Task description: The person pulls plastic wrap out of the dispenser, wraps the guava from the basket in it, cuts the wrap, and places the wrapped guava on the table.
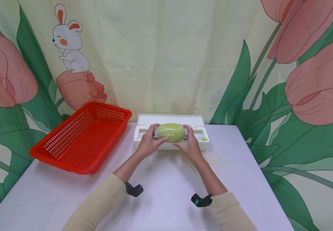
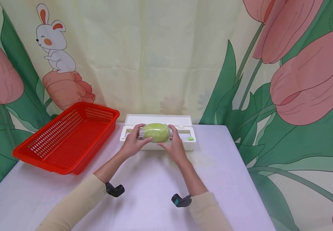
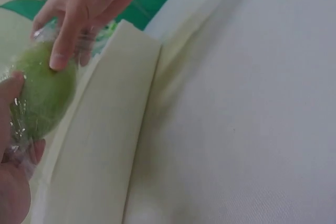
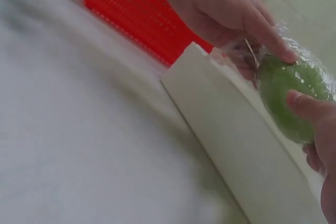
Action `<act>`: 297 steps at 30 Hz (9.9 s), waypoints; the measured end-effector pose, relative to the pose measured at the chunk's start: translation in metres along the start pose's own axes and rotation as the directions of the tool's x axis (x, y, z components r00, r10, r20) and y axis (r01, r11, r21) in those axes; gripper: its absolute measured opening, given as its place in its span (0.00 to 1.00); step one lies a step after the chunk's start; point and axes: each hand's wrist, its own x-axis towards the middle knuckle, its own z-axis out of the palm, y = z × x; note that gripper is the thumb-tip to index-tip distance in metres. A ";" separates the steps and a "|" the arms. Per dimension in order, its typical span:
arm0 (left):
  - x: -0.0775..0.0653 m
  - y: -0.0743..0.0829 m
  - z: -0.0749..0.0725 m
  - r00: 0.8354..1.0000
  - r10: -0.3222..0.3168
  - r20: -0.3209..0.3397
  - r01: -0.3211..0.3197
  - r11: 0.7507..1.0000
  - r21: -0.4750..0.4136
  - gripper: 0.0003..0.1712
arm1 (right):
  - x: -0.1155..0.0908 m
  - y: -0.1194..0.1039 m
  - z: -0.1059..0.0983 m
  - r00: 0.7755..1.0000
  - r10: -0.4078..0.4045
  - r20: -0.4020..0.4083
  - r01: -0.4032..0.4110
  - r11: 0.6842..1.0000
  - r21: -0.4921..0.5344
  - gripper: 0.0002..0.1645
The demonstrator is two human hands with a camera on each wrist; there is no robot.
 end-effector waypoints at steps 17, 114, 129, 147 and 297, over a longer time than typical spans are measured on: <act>0.000 -0.001 0.007 0.969 0.240 -0.058 -0.215 0.935 0.283 0.55 | 0.009 0.001 -0.005 0.999 0.025 0.039 -0.024 0.999 -0.032 0.50; -0.013 0.034 -0.019 0.971 0.197 -0.137 -0.178 0.974 0.140 0.44 | 0.009 -0.038 -0.036 0.998 -0.067 0.006 0.067 0.992 -0.105 0.47; -0.021 0.043 -0.023 0.959 0.239 -0.153 -0.219 0.966 0.135 0.43 | 0.004 -0.047 -0.044 0.996 -0.087 -0.005 0.086 0.990 -0.108 0.46; -0.033 0.057 -0.026 0.956 0.236 -0.175 -0.218 0.969 0.117 0.43 | -0.006 -0.063 -0.054 0.995 -0.099 -0.017 0.096 0.989 -0.110 0.47; -0.015 -0.004 0.005 0.978 0.192 -0.079 -0.166 0.950 0.264 0.55 | 0.000 0.000 -0.010 0.999 0.009 0.045 -0.008 1.000 -0.026 0.52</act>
